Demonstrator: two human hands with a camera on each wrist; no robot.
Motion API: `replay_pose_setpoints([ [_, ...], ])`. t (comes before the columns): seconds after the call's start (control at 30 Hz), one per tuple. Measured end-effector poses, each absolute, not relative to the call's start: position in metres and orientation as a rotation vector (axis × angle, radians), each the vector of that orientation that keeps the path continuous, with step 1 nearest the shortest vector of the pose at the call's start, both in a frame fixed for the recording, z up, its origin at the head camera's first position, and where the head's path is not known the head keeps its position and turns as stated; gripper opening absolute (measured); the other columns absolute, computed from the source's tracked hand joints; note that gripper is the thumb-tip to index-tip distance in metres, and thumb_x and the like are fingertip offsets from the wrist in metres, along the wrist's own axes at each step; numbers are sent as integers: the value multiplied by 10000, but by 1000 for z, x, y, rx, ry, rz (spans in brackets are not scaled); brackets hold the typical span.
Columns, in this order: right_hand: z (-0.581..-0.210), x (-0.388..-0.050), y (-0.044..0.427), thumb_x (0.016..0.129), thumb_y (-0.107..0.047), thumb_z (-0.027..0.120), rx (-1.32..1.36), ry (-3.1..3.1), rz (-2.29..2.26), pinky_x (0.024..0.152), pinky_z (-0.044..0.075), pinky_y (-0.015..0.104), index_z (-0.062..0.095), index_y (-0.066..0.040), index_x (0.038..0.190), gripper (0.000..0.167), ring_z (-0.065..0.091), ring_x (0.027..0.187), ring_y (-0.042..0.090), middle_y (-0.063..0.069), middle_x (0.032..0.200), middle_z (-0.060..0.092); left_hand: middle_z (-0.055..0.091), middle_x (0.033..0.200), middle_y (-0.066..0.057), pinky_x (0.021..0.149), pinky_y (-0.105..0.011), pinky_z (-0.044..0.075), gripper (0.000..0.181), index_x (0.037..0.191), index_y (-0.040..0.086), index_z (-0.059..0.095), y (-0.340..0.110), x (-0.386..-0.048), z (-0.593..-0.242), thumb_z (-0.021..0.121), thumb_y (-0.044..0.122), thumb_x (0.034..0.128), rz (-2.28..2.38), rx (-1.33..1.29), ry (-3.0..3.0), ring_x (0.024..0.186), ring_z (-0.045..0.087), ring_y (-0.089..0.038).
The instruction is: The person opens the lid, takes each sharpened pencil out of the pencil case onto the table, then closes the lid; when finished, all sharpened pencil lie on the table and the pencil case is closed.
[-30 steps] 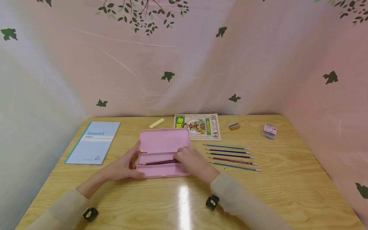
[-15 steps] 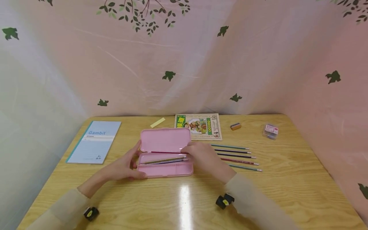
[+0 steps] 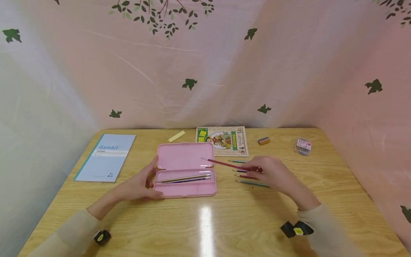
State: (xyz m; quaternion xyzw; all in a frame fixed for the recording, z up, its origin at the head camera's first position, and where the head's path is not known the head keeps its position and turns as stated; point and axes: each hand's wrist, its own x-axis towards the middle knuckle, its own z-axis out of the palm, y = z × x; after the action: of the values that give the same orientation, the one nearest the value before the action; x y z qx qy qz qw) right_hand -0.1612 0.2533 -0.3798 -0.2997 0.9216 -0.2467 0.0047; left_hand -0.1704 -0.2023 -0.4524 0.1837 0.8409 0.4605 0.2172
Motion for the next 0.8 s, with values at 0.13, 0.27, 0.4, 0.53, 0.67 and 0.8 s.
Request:
replay_pose_setpoints([
  [0.13,-379,-157,281,881,-86,792,-1000,2841,-786,654,544,250,794,-105,1086,206,596,777,3,-79,932,715,453,1273,-117,526,-357,541,1290,1630,203,-102,-203,-170,-453,887,287,805,1282,511,2325,687,559,-238],
  [0.27,-386,-153,304,875,-77,793,-1041,2779,-806,637,539,240,791,-107,1089,216,590,779,-11,-69,935,721,447,1281,-120,524,-357,541,1291,1629,205,-105,-203,-169,-453,887,284,806,1292,514,2315,681,562,-238],
  [0.4,-396,-148,322,873,-81,793,-1062,2746,-781,630,537,236,791,-108,1077,206,595,790,-24,-71,957,732,440,1283,-120,531,-358,543,1291,1629,210,-105,-203,-168,-452,886,289,806,1284,502,2317,693,560,-243],
  [0.53,-408,-144,338,867,-82,799,-1071,2739,-749,615,534,234,792,-107,1061,196,596,795,-30,-57,958,737,437,1292,-111,539,-359,544,1285,1630,215,-102,-203,-167,-452,883,302,809,1275,496,2321,706,554,-248],
  [0.67,-422,-141,351,834,-35,814,-1123,2754,-739,589,534,228,791,-111,1031,212,614,797,-27,-41,944,740,442,1296,-102,539,-348,538,1277,1630,217,-98,-202,-168,-452,878,309,813,1271,508,2333,694,550,-242],
  [0.8,-435,-136,359,818,-17,821,-1147,2771,-746,579,526,216,793,-130,1019,232,611,782,-35,-73,927,730,447,1293,-97,540,-355,544,1272,1631,217,-95,-202,-169,-451,878,300,815,1268,505,2336,697,550,-241],
])
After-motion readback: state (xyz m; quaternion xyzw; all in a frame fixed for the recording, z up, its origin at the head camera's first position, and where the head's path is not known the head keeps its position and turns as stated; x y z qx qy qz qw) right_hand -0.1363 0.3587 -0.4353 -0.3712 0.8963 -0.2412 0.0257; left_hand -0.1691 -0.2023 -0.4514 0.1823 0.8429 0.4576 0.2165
